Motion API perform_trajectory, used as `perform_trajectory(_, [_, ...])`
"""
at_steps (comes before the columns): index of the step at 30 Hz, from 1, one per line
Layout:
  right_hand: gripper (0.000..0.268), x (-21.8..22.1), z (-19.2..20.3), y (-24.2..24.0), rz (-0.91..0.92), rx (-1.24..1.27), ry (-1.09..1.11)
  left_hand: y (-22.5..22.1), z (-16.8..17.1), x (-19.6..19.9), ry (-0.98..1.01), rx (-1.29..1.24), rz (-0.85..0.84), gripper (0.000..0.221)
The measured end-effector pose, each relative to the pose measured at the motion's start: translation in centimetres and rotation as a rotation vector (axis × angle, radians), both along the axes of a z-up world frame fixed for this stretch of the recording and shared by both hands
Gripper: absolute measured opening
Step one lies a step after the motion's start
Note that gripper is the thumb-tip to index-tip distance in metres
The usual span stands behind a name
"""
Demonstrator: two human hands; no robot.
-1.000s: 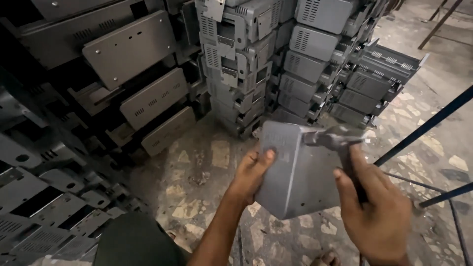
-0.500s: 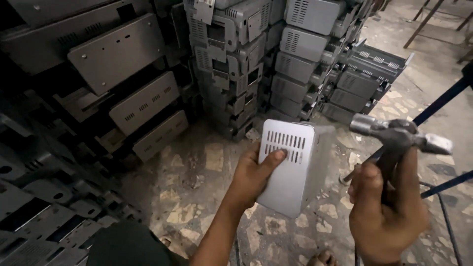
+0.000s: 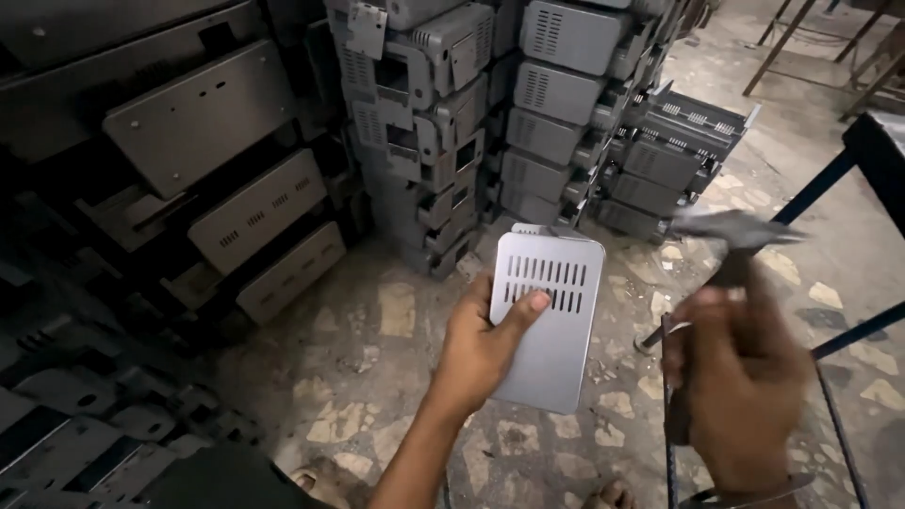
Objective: The person hammers and stacks metal enclosures on a production floor.
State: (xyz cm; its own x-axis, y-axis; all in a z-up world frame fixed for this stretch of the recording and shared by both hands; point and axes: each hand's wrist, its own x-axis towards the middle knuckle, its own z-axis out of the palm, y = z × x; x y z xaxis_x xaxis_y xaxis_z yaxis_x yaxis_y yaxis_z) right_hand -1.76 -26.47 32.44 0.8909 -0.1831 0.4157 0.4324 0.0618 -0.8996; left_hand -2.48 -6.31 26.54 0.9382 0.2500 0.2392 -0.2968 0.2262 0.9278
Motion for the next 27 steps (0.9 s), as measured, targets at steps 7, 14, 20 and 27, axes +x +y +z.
perform_trajectory(7, [0.055, 0.1, 1.4, -0.8, 0.02, -0.266, 0.141, 0.1, 0.5, -0.3, 0.04, 0.048, 0.036, 0.044])
perform_trajectory(14, [0.052, 1.6, 1.0, -4.0, -0.009, -0.218, 0.037, 0.1, 0.2, -0.3, 0.027, 0.033, -0.051, 0.045])
perform_trajectory(20, [0.058, 1.5, 1.5, -3.8, 0.08, -0.385, 0.246, 0.5, -0.2, -0.3, -0.009, 0.057, -0.088, 0.041])
perform_trajectory(27, [0.057, 2.4, 0.2, -5.7, 0.165, -0.375, 0.283, 0.7, 0.1, -0.5, -0.033, 0.072, -0.084, 0.04])
